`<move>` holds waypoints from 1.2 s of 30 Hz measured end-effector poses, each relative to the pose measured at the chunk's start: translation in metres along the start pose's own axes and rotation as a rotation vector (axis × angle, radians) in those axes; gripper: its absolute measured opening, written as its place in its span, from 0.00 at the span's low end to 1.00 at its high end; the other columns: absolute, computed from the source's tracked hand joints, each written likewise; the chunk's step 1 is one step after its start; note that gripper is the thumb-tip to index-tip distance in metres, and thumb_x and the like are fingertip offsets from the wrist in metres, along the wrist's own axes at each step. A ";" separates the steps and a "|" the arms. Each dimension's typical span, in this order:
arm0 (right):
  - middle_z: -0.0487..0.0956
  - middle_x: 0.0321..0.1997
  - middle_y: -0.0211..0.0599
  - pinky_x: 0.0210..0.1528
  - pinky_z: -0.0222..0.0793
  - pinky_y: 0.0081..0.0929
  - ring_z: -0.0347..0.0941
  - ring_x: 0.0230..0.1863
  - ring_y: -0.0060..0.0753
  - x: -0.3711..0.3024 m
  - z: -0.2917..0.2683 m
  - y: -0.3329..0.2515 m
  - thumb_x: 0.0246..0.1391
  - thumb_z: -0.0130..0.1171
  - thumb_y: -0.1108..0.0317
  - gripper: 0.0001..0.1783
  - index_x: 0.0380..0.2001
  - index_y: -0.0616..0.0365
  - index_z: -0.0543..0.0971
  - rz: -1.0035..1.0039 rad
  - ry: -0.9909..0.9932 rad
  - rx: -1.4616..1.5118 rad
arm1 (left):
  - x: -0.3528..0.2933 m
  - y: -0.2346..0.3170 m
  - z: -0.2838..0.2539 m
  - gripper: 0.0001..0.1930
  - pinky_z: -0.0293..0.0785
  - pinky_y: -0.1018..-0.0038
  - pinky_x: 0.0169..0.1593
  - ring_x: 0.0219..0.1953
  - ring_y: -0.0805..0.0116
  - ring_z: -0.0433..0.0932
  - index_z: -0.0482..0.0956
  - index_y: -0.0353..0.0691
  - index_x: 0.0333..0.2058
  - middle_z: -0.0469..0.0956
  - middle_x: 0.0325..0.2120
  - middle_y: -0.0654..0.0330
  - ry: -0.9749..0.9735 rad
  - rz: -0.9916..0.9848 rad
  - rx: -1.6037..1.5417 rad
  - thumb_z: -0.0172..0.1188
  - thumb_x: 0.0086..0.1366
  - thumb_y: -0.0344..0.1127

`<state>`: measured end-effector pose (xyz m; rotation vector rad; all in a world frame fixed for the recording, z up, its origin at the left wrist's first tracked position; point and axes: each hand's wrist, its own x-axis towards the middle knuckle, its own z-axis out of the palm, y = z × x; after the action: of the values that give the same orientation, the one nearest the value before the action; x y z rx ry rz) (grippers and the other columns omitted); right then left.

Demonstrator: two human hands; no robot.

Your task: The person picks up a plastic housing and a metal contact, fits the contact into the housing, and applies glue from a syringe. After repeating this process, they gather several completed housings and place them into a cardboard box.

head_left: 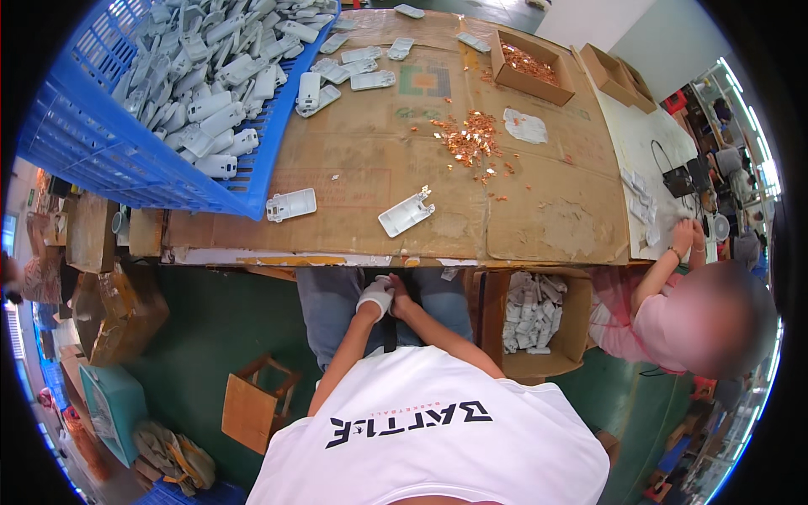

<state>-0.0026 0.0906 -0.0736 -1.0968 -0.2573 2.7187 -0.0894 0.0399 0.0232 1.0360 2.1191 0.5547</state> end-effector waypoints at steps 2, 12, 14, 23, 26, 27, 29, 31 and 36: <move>0.80 0.39 0.36 0.50 0.72 0.40 0.77 0.40 0.40 -0.010 0.006 -0.007 0.52 0.53 0.39 0.28 0.44 0.50 0.78 -0.072 0.037 -0.056 | 0.000 0.001 -0.004 0.15 0.76 0.66 0.41 0.38 0.57 0.81 0.79 0.37 0.40 0.81 0.36 0.49 -0.186 0.030 -0.145 0.58 0.58 0.42; 0.79 0.47 0.44 0.57 0.67 0.38 0.75 0.49 0.44 -0.038 0.038 -0.019 0.56 0.50 0.53 0.23 0.47 0.57 0.77 0.004 0.018 -0.102 | -0.013 0.038 -0.028 0.18 0.75 0.58 0.48 0.46 0.47 0.78 0.75 0.40 0.44 0.79 0.41 0.44 -0.078 -0.218 0.082 0.54 0.58 0.44; 0.78 0.50 0.45 0.60 0.64 0.36 0.74 0.51 0.44 -0.035 0.034 -0.021 0.56 0.49 0.55 0.24 0.50 0.60 0.74 -0.006 0.034 -0.055 | -0.011 0.042 -0.029 0.15 0.77 0.60 0.46 0.45 0.51 0.79 0.78 0.42 0.41 0.79 0.42 0.48 0.005 -0.212 0.131 0.56 0.60 0.45; 0.76 0.55 0.43 0.63 0.62 0.33 0.71 0.57 0.40 -0.037 0.039 -0.008 0.57 0.45 0.68 0.22 0.53 0.63 0.72 -0.152 -0.121 -0.239 | -0.004 0.011 -0.041 0.10 0.76 0.59 0.42 0.41 0.48 0.79 0.79 0.45 0.38 0.77 0.39 0.49 0.166 -0.194 0.130 0.53 0.61 0.39; 0.76 0.53 0.41 0.59 0.65 0.31 0.73 0.54 0.37 -0.035 0.043 -0.002 0.57 0.45 0.70 0.20 0.52 0.61 0.74 -0.172 0.035 -0.310 | -0.011 0.014 -0.038 0.09 0.75 0.58 0.43 0.41 0.48 0.78 0.78 0.44 0.36 0.78 0.38 0.50 0.203 -0.206 0.068 0.53 0.61 0.38; 0.77 0.52 0.39 0.56 0.66 0.30 0.73 0.52 0.35 -0.034 0.042 -0.001 0.57 0.46 0.70 0.19 0.51 0.60 0.75 -0.185 0.084 -0.331 | -0.012 0.016 -0.035 0.08 0.74 0.58 0.44 0.41 0.48 0.78 0.79 0.45 0.35 0.78 0.37 0.50 0.222 -0.216 0.055 0.53 0.60 0.37; 0.77 0.51 0.38 0.56 0.67 0.30 0.73 0.52 0.34 -0.033 0.036 -0.004 0.57 0.47 0.70 0.19 0.51 0.59 0.75 -0.174 0.036 -0.380 | -0.016 0.018 -0.030 0.08 0.74 0.57 0.44 0.42 0.48 0.78 0.79 0.45 0.35 0.78 0.38 0.50 0.184 -0.187 0.056 0.53 0.60 0.38; 0.77 0.50 0.37 0.55 0.67 0.30 0.73 0.51 0.33 -0.034 0.034 -0.008 0.56 0.49 0.70 0.20 0.51 0.58 0.75 -0.164 -0.010 -0.427 | -0.020 0.023 -0.027 0.08 0.74 0.58 0.45 0.43 0.47 0.78 0.79 0.45 0.36 0.79 0.39 0.49 0.096 -0.174 0.077 0.53 0.61 0.37; 0.78 0.45 0.33 0.52 0.68 0.26 0.74 0.48 0.30 -0.041 0.048 -0.012 0.53 0.51 0.70 0.20 0.51 0.57 0.74 -0.252 -0.075 -0.188 | -0.020 0.026 -0.029 0.08 0.74 0.58 0.45 0.42 0.46 0.77 0.79 0.42 0.36 0.79 0.37 0.48 0.193 -0.187 0.078 0.53 0.61 0.35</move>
<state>-0.0053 0.0880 -0.0096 -0.9348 -0.6288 2.5512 -0.0892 0.0368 0.0668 0.8425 2.3943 0.5010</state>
